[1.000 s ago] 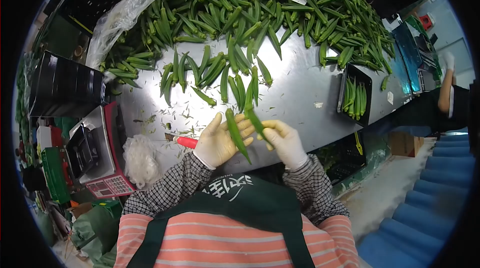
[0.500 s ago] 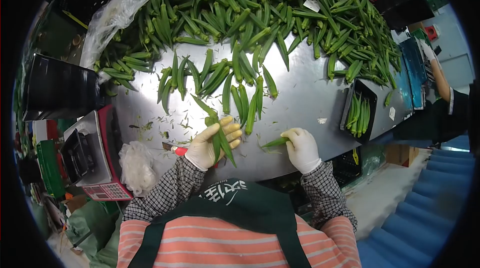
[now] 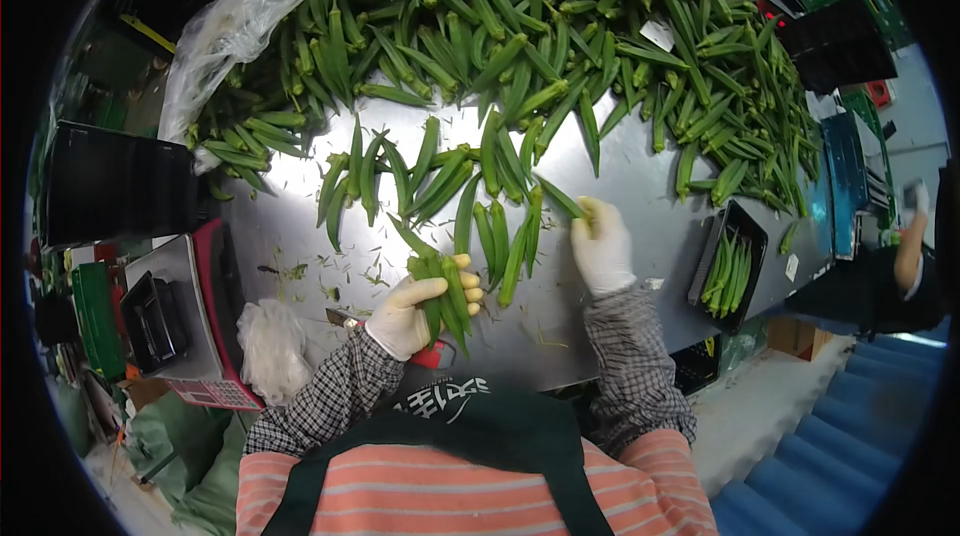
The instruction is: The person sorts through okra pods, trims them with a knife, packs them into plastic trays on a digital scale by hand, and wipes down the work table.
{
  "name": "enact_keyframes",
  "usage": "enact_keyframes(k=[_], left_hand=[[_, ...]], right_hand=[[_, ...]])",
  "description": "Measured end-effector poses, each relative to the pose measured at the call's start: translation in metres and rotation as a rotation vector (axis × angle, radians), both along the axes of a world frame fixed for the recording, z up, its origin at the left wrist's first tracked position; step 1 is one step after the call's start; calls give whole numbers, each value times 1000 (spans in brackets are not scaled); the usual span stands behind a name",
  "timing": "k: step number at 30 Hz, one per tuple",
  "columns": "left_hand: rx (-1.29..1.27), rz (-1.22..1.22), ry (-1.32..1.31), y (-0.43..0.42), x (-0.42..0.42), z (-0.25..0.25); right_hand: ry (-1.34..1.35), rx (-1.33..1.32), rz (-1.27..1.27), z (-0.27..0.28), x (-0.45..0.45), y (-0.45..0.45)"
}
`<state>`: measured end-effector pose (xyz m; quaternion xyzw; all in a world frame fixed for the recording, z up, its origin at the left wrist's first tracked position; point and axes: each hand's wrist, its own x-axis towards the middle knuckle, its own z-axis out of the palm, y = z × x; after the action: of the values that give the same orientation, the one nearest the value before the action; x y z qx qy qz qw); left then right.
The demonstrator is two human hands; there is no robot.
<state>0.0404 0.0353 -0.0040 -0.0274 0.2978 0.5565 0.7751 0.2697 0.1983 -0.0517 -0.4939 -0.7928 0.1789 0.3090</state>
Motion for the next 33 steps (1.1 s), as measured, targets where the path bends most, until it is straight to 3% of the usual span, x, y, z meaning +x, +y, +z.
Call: enact_keyframes(k=[3, 9, 11, 12, 15, 18, 21, 22, 26, 30, 33], left_hand=[[14, 69, -128, 6, -8, -1], [-14, 42, -73, 18, -9, -1], [26, -46, -24, 21, -5, 1], [59, -112, 18, 20, -3, 1], [43, -136, 49, 17, -3, 1], [52, -14, -17, 10, -13, -7], [29, 86, -90, 10, -18, -6], [26, 119, -127, 10, -19, -7], [22, 186, -163, 9, -21, -5], [28, 194, -153, 1, -20, -10], [20, 196, -170, -3, -17, -8]], right_hand=[[613, -726, -189, 62, 9, 6], [208, -1171, 341, 116, -19, 7], [199, -1246, 494, 115, -49, -1], [352, -1269, 554, 114, -64, -5], [160, -456, 417, 62, -82, 16], [-393, -109, 217, 36, -95, 35], [-525, -232, 194, 35, -105, 39], [-520, -194, 175, 35, -104, 39], [-378, -476, 136, 36, -86, 45], [-468, -451, 106, 39, -81, 35], [-416, -226, 113, 26, -80, 27]])
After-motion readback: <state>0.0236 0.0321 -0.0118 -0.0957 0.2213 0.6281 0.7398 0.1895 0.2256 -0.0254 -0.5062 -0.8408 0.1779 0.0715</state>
